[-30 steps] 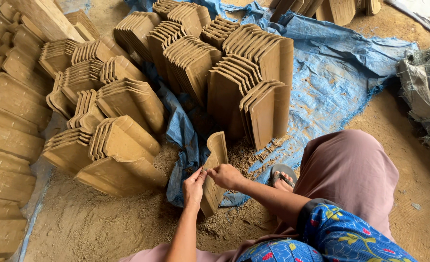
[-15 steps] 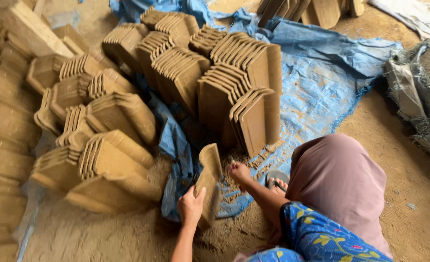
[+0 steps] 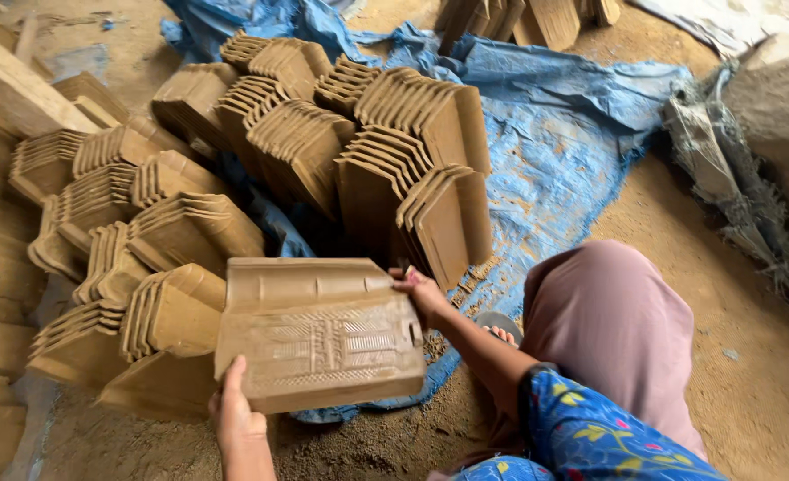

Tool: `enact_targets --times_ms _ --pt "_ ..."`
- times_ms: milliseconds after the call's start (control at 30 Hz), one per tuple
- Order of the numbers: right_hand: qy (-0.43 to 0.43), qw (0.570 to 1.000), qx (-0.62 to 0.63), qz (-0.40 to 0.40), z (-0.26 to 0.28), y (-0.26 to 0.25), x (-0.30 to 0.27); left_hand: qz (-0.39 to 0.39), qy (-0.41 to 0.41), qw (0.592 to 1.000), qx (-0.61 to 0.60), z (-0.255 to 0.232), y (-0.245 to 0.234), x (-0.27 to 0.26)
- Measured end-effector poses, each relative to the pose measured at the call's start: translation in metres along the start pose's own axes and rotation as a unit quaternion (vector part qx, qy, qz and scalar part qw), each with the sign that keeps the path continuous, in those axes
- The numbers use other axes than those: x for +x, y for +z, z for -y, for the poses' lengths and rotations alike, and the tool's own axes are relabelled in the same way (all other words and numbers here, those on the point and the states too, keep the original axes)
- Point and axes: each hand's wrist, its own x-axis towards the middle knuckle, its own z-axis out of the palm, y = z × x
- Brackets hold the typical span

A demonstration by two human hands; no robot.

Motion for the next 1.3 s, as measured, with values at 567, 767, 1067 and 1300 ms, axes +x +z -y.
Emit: enact_targets --times_ms 567,767,1067,1300 --pt "-0.484 0.513 -0.709 -0.012 0.101 0.031 -0.127 0.117 -0.305 0.943 -0.064 0.188 0.023 0.047" --pt "-0.353 0.508 -0.784 -0.048 0.108 -0.001 -0.129 0.141 -0.446 0.884 0.008 0.177 0.060 -0.019" --pt "-0.251 0.439 -0.860 -0.069 0.156 -0.037 -0.092 0.278 -0.285 0.909 -0.120 0.125 0.163 -0.096" --pt "-0.248 0.481 -0.830 -0.132 0.204 -0.093 -0.012 0.308 -0.046 0.950 0.014 0.112 0.245 -0.100"
